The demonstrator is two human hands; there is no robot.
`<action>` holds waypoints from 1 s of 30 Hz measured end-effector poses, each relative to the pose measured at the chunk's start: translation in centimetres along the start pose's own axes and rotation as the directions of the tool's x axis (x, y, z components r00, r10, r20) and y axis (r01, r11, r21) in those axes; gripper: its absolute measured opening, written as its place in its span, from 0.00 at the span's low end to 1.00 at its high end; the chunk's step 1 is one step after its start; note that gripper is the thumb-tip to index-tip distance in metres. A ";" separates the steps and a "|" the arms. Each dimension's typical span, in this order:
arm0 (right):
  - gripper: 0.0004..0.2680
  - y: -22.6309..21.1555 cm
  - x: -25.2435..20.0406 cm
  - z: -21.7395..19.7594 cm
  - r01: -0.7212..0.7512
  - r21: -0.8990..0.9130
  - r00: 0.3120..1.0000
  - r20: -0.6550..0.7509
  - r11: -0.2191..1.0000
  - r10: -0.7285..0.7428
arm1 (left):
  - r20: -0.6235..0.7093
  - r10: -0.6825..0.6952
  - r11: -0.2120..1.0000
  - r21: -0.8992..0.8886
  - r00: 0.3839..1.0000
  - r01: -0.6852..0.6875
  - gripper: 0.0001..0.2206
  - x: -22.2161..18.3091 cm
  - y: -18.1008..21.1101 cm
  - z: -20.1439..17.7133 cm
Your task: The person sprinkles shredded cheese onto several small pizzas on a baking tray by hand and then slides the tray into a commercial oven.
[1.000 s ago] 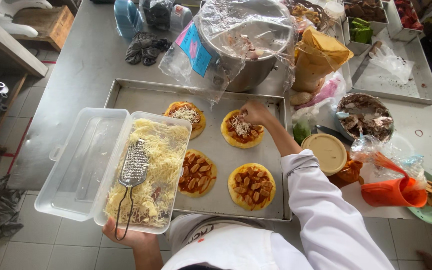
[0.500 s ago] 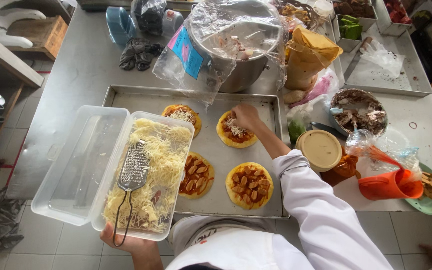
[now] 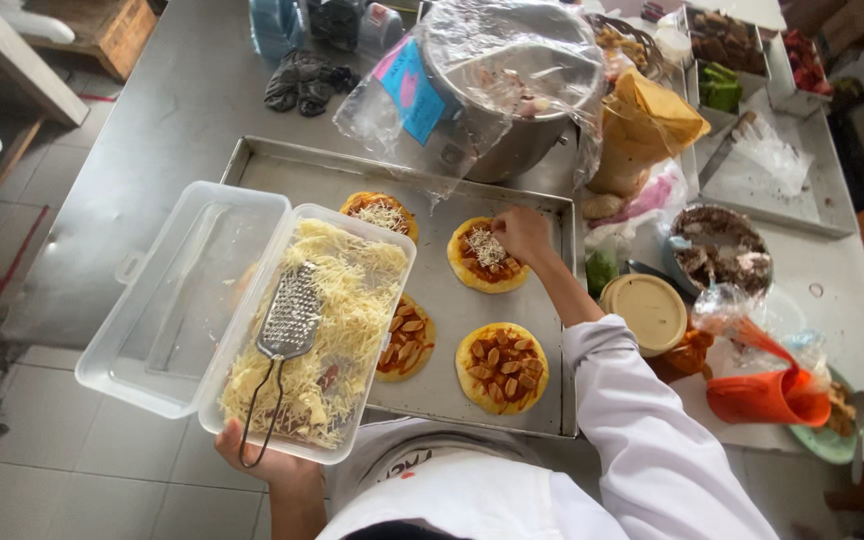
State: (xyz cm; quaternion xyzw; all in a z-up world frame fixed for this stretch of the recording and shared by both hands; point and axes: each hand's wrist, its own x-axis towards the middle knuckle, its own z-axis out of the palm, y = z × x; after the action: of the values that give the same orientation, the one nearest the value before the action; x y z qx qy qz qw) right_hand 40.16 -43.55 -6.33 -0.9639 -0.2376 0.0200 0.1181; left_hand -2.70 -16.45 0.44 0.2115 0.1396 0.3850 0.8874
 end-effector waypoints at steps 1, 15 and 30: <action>0.06 -0.1 -0.5 -0.5 0.015 -0.012 1.000 0.003 1.000 -0.015 | 0.003 -0.024 1.000 -0.012 1.000 0.024 0.39 -0.1 -0.1 0.0; 0.15 -21.9 -9.4 -15.7 0.402 0.361 0.903 -0.002 0.841 -0.430 | 0.159 -0.313 0.921 -0.191 0.936 0.340 0.33 2.2 -5.7 -1.7; 0.14 -19.0 -7.5 -10.6 0.325 0.572 0.906 0.041 0.753 -0.422 | 0.099 -0.259 0.960 -0.083 0.961 0.267 0.32 2.7 -6.4 -2.1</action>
State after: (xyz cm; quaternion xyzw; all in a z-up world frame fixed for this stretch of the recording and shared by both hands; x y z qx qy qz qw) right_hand 25.87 -32.99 8.38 -0.8155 -0.4188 0.1446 0.3724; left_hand 2.19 -17.77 -4.72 0.1652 0.1092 0.2603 0.9450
